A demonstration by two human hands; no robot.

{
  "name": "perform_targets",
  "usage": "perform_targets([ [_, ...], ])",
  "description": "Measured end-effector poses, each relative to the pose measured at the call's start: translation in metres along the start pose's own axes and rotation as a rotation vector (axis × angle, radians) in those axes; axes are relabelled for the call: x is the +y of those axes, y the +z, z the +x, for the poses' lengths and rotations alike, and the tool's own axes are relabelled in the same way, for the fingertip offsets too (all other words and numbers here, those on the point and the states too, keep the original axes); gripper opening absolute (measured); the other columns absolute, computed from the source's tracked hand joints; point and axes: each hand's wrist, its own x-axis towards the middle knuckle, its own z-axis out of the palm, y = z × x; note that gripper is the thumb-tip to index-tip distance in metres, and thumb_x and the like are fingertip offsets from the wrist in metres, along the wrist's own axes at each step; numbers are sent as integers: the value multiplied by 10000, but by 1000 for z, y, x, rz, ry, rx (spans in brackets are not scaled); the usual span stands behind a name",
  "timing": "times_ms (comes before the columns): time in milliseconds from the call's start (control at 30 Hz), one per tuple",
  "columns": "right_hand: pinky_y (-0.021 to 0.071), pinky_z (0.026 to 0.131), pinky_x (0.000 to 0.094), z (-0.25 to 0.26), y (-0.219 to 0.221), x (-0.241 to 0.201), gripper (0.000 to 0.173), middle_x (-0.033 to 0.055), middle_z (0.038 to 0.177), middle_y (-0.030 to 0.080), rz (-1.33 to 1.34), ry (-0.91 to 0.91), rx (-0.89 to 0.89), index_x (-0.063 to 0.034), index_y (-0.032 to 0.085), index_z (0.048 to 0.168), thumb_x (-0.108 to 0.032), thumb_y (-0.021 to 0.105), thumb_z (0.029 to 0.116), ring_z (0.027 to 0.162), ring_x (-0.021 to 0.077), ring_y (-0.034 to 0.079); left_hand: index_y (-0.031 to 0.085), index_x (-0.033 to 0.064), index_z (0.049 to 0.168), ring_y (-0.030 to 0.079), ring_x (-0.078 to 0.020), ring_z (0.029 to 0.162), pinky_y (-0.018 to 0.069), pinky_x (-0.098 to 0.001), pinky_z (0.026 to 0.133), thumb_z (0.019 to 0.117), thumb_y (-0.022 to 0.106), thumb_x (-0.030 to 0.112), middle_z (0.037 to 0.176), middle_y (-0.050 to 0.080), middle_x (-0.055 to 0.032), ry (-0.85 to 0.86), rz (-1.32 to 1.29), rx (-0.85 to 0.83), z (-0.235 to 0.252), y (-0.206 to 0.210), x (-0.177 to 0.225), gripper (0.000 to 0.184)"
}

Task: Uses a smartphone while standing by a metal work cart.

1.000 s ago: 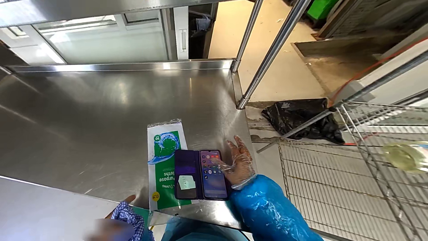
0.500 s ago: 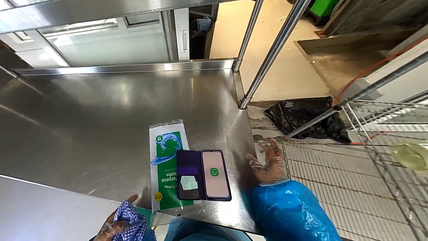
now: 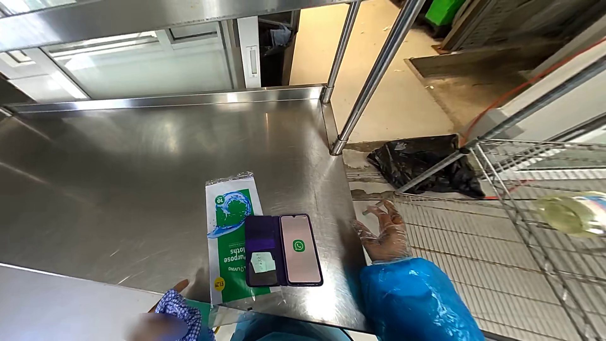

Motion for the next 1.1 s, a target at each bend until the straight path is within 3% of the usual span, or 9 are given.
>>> perform_targets([
  [500,340,1139,646,0,-8,22,504,337,1599,311,-29,35,13,79,626,1303,-67,808,857,1453,516,354,543,113,1437,692,-30,970,559,-233,887,888,731,299,1141,732,46,2,-11,-24,9,0,0,609],
  [1100,330,1131,663,-5,-1,-1,467,341,1608,287,-14,69,-72,83,634,1295,-15,785,864,1450,531,347,539,102,1433,700,-33,934,571,-234,863,858,752,275,1106,740,43,-29,-23,-15,11,1,1,637],
])
